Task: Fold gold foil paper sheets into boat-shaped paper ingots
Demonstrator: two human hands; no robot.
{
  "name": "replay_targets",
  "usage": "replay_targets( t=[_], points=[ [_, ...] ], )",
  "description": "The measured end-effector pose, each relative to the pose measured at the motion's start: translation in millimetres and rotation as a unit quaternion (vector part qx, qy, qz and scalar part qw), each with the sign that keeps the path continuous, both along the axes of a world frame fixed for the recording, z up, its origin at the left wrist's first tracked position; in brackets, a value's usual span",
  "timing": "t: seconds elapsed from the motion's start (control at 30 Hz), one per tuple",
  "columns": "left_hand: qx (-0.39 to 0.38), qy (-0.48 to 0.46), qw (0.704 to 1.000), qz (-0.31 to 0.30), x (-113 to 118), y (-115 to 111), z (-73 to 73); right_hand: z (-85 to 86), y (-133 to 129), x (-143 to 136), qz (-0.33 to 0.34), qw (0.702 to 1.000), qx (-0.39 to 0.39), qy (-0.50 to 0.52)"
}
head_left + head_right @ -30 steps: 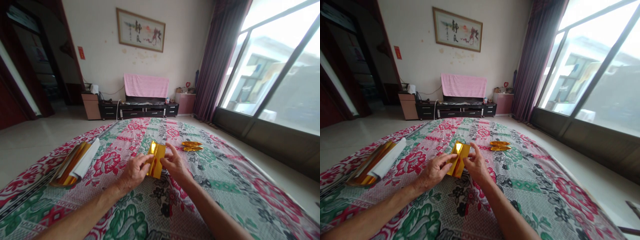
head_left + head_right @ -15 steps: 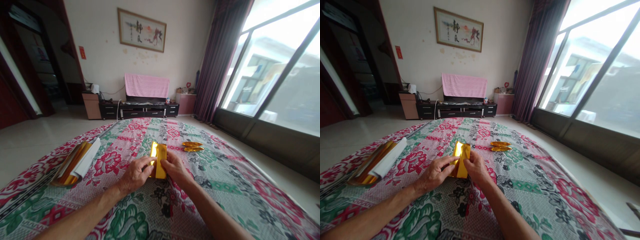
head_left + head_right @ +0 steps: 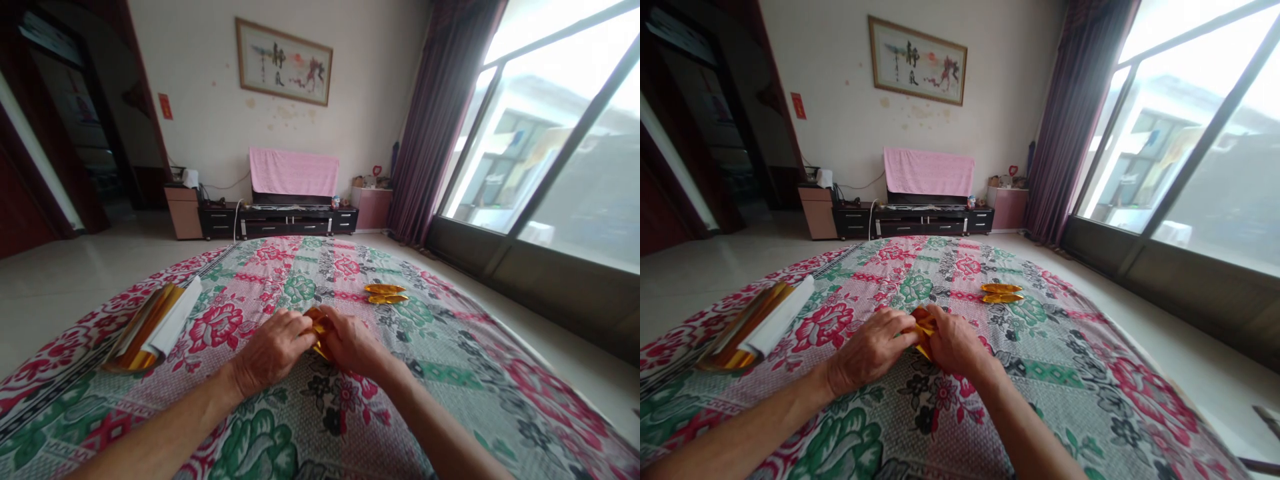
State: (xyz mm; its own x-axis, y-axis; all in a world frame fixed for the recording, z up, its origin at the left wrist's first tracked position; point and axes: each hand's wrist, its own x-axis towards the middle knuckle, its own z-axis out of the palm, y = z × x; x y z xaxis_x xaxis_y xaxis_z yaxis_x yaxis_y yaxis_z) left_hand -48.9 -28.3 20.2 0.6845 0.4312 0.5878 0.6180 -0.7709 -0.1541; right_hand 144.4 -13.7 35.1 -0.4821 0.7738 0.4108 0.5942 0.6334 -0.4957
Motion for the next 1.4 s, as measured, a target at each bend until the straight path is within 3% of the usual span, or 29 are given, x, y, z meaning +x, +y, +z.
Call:
replay_targets(
  t=[0.2, 0.33, 0.47, 0.57, 0.73, 0.9, 0.97, 1.07, 1.23, 1.33, 1.4],
  points=[
    [-0.048, 0.021, 0.998, -0.021, 1.8, -0.5, 0.1, -12.9, 8.7, 4.0, -0.015, 0.996, 0.057, -0.059],
    [-0.066, 0.032, 0.997, -0.03, 1.6, -2.0, 0.8, -14.2, 11.9, 9.0, -0.044, 0.991, 0.116, -0.047],
    [-0.071, 0.026, 0.996, -0.037, 1.0, -1.7, -1.4, -13.2, 12.7, 14.8, -0.067, 0.994, 0.085, -0.032],
    [-0.088, -0.004, 0.995, -0.054, -0.3, 1.2, -3.4, -13.5, 13.7, 16.9, -0.052, 0.997, 0.056, -0.018],
    [-0.13, -0.095, 0.985, -0.057, -5.6, 9.1, -6.6, -1.9, 9.9, 9.3, 0.015, 0.997, 0.073, 0.023],
    [-0.217, -0.161, 0.962, -0.038, -8.4, 9.7, -3.8, 16.8, -1.2, -2.4, 0.059, 0.996, 0.015, 0.063],
    [-0.23, -0.169, 0.958, -0.04, -7.9, 7.6, -0.2, 18.5, -2.9, -3.6, 0.037, 0.997, -0.023, 0.064],
    [-0.231, -0.164, 0.958, -0.051, -6.0, 3.8, 6.0, 16.3, -1.4, -2.0, 0.007, 0.995, -0.068, 0.078],
    [-0.259, -0.146, 0.952, -0.079, 1.2, -0.8, 8.9, 9.9, 2.4, 1.2, 0.085, 0.974, -0.191, 0.092],
    [-0.29, -0.209, 0.93, -0.083, 4.9, 0.1, 4.9, 3.1, 7.1, 1.6, 0.088, 0.967, -0.215, 0.105],
    [-0.328, -0.281, 0.901, -0.039, 4.7, 1.7, 3.3, -3.8, 13.1, 2.1, 0.055, 0.966, -0.206, 0.145]
  ],
)
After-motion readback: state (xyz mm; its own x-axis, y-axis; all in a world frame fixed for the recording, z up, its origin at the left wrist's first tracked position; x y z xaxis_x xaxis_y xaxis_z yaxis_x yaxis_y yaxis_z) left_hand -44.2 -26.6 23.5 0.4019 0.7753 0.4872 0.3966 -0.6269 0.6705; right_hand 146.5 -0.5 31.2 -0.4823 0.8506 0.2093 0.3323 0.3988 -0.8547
